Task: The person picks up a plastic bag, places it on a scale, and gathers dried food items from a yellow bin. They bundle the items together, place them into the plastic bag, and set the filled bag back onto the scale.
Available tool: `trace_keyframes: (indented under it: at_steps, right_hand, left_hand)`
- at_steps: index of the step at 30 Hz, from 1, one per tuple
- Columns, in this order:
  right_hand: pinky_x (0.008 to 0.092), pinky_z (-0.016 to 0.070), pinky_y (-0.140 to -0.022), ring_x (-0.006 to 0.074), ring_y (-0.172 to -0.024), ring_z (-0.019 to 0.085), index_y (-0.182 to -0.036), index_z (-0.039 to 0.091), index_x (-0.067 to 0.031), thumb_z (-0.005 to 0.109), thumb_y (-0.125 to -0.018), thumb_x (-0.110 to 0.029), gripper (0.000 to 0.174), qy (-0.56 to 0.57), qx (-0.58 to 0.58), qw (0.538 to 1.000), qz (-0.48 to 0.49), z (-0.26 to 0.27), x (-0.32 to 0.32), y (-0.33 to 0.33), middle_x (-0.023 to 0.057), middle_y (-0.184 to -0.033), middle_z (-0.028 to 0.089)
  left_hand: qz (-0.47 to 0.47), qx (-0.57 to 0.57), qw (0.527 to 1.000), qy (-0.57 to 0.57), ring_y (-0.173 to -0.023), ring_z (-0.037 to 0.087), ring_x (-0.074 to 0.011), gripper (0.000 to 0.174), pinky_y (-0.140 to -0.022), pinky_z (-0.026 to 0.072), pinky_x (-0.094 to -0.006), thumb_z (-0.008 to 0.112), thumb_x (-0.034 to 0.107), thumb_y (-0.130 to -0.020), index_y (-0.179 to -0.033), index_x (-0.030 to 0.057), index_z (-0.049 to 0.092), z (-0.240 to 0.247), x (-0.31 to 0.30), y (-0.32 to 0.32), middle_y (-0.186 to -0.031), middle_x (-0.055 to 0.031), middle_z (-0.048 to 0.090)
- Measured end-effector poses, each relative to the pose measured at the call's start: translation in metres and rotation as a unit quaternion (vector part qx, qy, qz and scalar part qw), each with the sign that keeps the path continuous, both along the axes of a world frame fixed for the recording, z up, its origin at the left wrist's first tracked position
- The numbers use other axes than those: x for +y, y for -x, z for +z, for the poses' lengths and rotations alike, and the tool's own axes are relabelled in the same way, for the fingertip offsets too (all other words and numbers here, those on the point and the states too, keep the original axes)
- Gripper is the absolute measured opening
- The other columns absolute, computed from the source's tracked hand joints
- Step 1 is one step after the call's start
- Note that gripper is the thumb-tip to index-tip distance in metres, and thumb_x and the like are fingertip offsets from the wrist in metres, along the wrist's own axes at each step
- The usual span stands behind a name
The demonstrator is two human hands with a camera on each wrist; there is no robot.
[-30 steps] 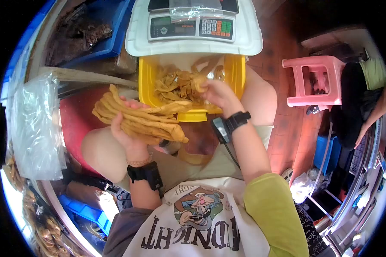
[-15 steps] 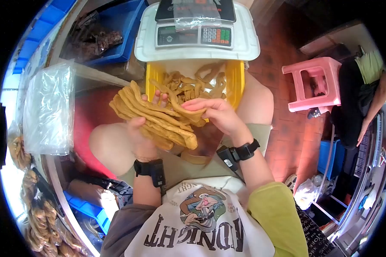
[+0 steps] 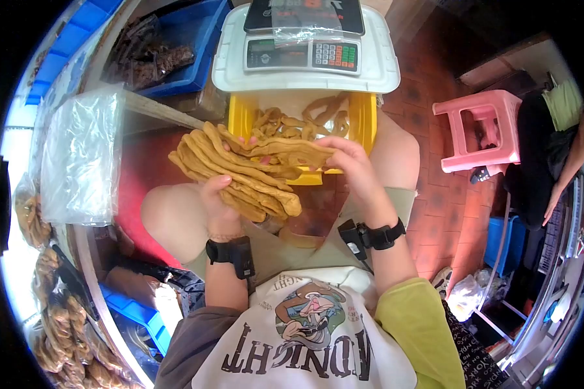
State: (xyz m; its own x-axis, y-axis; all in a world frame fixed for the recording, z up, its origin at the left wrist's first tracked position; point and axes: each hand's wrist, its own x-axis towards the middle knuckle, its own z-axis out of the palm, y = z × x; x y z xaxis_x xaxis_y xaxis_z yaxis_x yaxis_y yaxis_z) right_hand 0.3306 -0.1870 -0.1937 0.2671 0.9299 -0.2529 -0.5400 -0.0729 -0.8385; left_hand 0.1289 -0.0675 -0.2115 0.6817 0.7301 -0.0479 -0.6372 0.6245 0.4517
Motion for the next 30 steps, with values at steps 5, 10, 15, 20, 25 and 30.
trace_keyframes:
  at_steps: [5, 10, 15, 20, 25, 30]
  right_hand:
    - [0.0245, 0.0482, -0.068, 0.0096, -0.072, 0.062, -0.103, 0.062, -0.0001, 0.06, -0.087, -0.019, 0.025, 0.124, -0.282, 0.928, 0.208, 0.036, 0.01, -0.004, 0.0056, -0.077, 0.066]
    - [0.0279, 0.0479, -0.064, 0.0171, -0.069, 0.063, -0.102, 0.062, -0.0012, 0.062, -0.086, -0.016, 0.022, 0.036, -0.407, 0.89, 0.201, 0.016, 0.025, 0.016, 0.0088, -0.078, 0.066]
    - [0.0364, 0.0501, -0.067, 0.033, -0.076, 0.062, -0.102, 0.063, -0.0045, 0.059, -0.078, -0.006, 0.024, -0.117, -0.668, 0.731, 0.072, 0.002, 0.026, 0.027, 0.0132, -0.085, 0.065]
    - [0.0362, 0.0517, -0.074, 0.0314, -0.084, 0.063, -0.105, 0.064, -0.0024, 0.055, -0.076, 0.006, 0.031, -0.18, -0.69, 0.701, -0.014, -0.017, 0.023, 0.023, 0.0135, -0.091, 0.066]
    - [0.0365, 0.0511, -0.074, 0.0314, -0.087, 0.062, -0.105, 0.062, -0.0026, 0.063, -0.08, -0.009, 0.025, -0.103, -0.575, 0.81, 0.038, -0.012, 0.019, 0.025, 0.0126, -0.096, 0.065]
    - [0.0315, 0.0493, -0.076, 0.025, -0.085, 0.063, -0.108, 0.061, -0.0017, 0.07, -0.08, -0.013, 0.032, -0.079, -0.531, 0.843, 0.034, 0.004, 0.023, 0.036, 0.0131, -0.094, 0.064]
  left_hand:
    - [-0.009, 0.015, 0.999, 0.03, -0.124, 0.044, -0.0365, 0.052, -0.104, 0.0365, -0.0532, 0.051, -0.001, -0.071, -0.122, 0.0012, 0.043, 0.003, -0.007, -0.003, -0.124, -0.0188, 0.048]
    - [-0.032, 0.053, 0.998, 0.012, -0.121, 0.047, -0.0351, 0.053, -0.103, 0.0384, -0.0505, 0.051, -0.002, -0.072, -0.124, -0.0005, 0.043, 0.0, -0.009, -0.004, -0.121, -0.0178, 0.051]
    - [0.059, 0.051, 0.991, 0.112, -0.116, 0.05, -0.0318, 0.053, -0.101, 0.0407, -0.0469, 0.051, 0.004, -0.072, -0.124, -0.0013, 0.043, -0.004, -0.001, -0.002, -0.115, -0.0167, 0.054]
    - [0.006, 0.036, 0.979, 0.199, -0.11, 0.052, -0.0289, 0.051, -0.099, 0.0416, -0.046, 0.051, 0.009, -0.072, -0.121, -0.0016, 0.045, 0.006, 0.006, 0.006, -0.112, -0.0177, 0.055]
    - [0.002, 0.02, 0.984, 0.179, -0.115, 0.051, -0.0316, 0.048, -0.102, 0.0399, -0.0475, 0.05, 0.006, -0.073, -0.121, -0.0006, 0.046, 0.007, 0.001, -0.002, -0.114, -0.019, 0.055]
    - [-0.045, 0.013, 0.995, 0.087, -0.114, 0.052, -0.0327, 0.056, -0.103, 0.0397, -0.0444, 0.051, 0.001, -0.073, -0.128, -0.0008, 0.043, 0.011, -0.003, -0.005, -0.121, -0.0177, 0.053]
